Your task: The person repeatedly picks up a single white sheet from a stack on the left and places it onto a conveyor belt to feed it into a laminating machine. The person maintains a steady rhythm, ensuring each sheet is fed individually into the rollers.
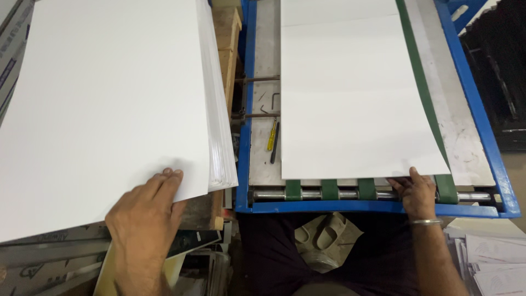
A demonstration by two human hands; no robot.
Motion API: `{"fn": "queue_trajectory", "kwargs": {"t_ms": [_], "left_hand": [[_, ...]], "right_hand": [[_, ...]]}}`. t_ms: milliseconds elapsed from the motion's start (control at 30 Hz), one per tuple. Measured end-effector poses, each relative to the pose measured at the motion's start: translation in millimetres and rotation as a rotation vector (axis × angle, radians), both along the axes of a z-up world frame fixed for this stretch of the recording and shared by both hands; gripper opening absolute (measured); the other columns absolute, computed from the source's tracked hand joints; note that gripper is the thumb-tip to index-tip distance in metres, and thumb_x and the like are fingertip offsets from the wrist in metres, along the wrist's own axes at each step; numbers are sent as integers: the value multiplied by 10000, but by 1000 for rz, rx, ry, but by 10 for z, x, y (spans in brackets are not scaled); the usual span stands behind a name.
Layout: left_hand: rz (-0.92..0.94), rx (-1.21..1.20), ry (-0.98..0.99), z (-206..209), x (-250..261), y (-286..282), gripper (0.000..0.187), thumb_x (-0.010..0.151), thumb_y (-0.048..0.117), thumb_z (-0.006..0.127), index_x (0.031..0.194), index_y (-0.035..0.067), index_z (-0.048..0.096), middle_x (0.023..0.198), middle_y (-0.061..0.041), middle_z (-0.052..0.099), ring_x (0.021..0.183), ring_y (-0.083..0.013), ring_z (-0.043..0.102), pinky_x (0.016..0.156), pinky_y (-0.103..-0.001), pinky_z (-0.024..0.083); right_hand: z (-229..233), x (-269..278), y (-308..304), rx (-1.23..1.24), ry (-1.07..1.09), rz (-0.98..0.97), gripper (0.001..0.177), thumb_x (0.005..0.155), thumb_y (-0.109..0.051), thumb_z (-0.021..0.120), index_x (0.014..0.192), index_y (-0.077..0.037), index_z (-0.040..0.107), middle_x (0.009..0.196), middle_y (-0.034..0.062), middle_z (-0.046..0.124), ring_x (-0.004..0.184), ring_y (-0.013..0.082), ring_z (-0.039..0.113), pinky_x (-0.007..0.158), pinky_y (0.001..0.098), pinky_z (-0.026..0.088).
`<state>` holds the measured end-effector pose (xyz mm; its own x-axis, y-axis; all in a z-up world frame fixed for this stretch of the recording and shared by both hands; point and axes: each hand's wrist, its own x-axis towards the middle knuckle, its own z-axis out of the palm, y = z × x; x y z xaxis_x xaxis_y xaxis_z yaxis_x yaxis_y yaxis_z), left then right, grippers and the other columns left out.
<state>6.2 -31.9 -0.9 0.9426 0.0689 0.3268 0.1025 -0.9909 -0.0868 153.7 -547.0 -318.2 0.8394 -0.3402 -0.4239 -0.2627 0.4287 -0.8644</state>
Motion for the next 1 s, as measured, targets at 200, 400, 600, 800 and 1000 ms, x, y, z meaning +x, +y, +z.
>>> {"fn": "queue_trajectory", "kwargs": {"t_ms": [200, 400, 600, 800, 1000], "left_hand": [[-96, -188, 110, 121, 5, 210, 528, 694, 311, 865, 1194, 183, 753, 1187, -11, 757, 911, -153, 710, 805, -323, 590], [-26, -80, -232, -134, -77, 263, 399, 860, 100, 766, 1253, 168, 739, 1247, -24, 754, 1188, -193, 703, 1017, -369, 580], [-100, -204, -379, -59, 7, 444, 270, 1037, 63, 778, 1293, 128, 720, 1235, -48, 754, 1119, -183, 739, 935, -312, 613], [-276, -78, -338, -279, 48, -686, 386, 838, 110, 686, 1205, -10, 685, 1188, -168, 711, 1148, -316, 667, 1012, -433, 529], [-602, -70, 19, -193, 93, -1783, 628, 890, 395, 655, 1333, -43, 579, 1393, -237, 584, 1365, -369, 521, 1188, -601, 336]], "right_hand": [[66, -328, 42, -56, -6, 127, 444, 1085, -141, 436, 1449, 98, 348, 1320, 299, 555, 1207, 408, 618, 993, 480, 570], [108, -557, 113, -26, 37, 195, 462, 1084, -178, 448, 1449, 103, 409, 1334, 289, 576, 1182, 379, 632, 962, 472, 568], [618, -495, 526, -2, -97, 362, 455, 1062, -190, 476, 1432, 75, 454, 1328, 269, 604, 1174, 354, 634, 951, 456, 566], [1512, -733, 1382, 348, -562, 821, 544, 1001, -260, 599, 1460, -8, 451, 1413, 201, 596, 1242, 357, 624, 980, 480, 588], [1589, -802, 1615, 432, -207, 620, 536, 1010, -356, 615, 1410, -16, 506, 1290, 183, 607, 1143, 349, 589, 904, 522, 531]]}}
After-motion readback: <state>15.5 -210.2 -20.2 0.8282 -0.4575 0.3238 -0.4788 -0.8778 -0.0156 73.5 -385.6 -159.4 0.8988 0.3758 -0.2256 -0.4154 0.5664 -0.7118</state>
